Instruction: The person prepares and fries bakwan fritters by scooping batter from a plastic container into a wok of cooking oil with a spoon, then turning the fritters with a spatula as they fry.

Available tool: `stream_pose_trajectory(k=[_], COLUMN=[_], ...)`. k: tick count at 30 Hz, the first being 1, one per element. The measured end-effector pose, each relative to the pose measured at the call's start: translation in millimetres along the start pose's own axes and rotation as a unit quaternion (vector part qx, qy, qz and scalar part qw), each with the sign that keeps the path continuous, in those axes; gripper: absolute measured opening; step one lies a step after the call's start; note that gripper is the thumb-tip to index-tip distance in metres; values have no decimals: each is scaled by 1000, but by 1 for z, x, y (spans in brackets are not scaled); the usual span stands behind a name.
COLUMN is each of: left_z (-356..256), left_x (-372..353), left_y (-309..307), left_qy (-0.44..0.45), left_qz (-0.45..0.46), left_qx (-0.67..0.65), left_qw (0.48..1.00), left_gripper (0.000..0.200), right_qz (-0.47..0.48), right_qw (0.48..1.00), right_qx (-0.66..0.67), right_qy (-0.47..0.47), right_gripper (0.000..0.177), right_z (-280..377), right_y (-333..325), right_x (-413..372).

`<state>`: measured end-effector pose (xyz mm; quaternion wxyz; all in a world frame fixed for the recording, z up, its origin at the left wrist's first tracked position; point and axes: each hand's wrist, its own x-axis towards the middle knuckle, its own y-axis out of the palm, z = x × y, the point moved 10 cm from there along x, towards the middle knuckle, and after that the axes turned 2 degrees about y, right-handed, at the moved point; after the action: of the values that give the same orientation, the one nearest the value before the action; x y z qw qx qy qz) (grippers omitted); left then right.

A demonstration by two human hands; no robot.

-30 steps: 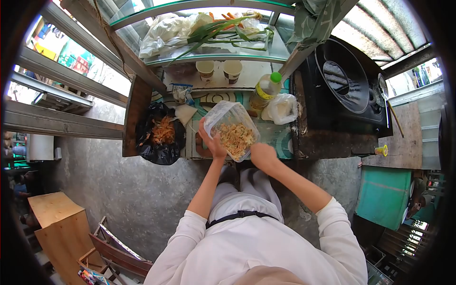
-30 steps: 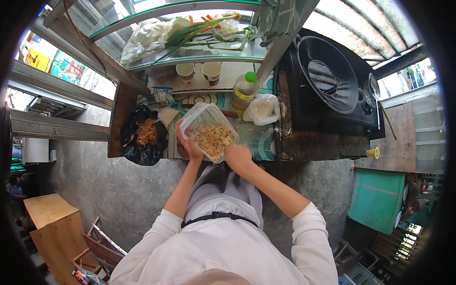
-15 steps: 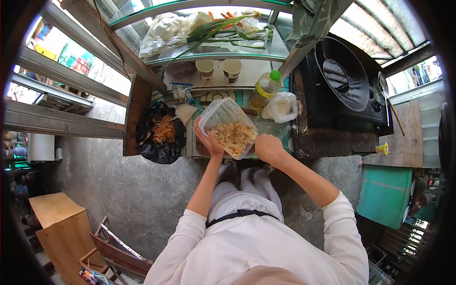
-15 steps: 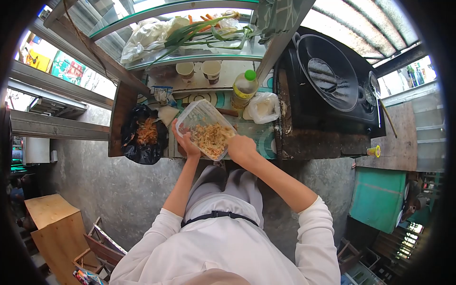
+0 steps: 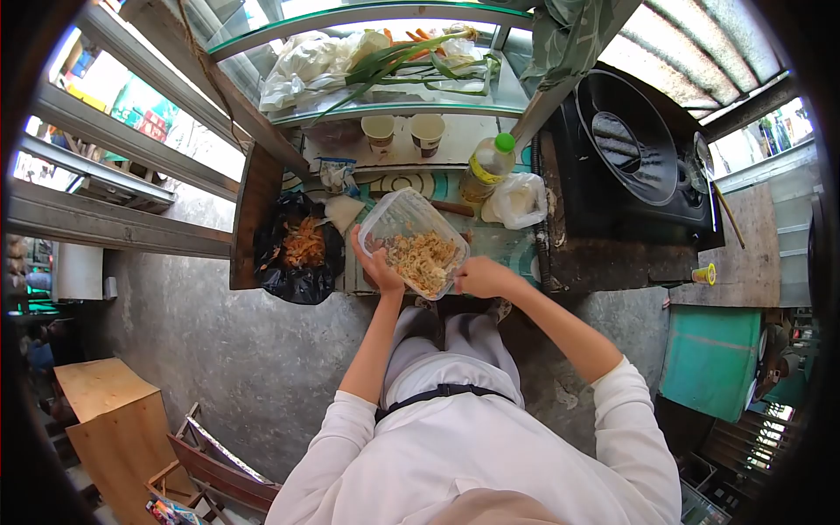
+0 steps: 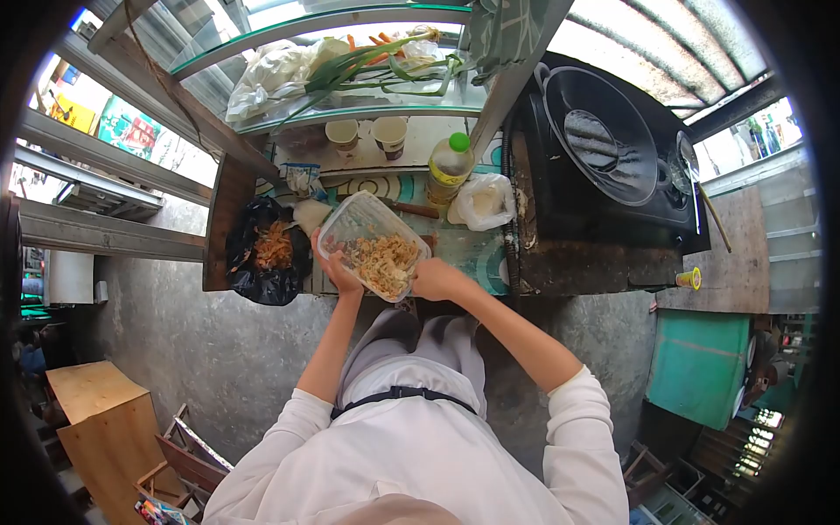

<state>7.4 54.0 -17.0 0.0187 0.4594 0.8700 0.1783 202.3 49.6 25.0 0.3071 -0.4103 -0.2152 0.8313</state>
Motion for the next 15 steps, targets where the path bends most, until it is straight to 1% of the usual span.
stream_pose_trajectory(k=[1,4,7,10,11,13,14,15], left_z=[2,6,4,24,31,33,33,33], left_x=[2,7,8,10,7,8,8,9], left_y=[0,2,6,-4,-9,-6,-5,-6], left_qy=[-6,-4,12,-26,-43,-73,-75,-76], left_qz=[6,37,34,15,14,16,16,15], left_qx=[1,16,34,-42,-54,-81,-78,-74], left_qw=[1000,999,999,999,998,994,994,994], left_gripper=[58,58,58,60,60,61,61,61], right_qz=[4,-95,-78,-60,-61,-70,-98,-106], right_qw=[1000,991,988,991,989,985,984,983], right_qx=[5,-50,-101,-90,-108,-145,-141,-139], right_qy=[8,82,83,84,78,66,43,47], right_gripper=[26,25,22,20,20,20,19,18], right_z=[10,19,17,17,17,20,24,25], right_y=[-15,-40,17,30,25,-9,-18,-22], right_x=[-10,-19,-14,-18,-19,-20,-23,-26])
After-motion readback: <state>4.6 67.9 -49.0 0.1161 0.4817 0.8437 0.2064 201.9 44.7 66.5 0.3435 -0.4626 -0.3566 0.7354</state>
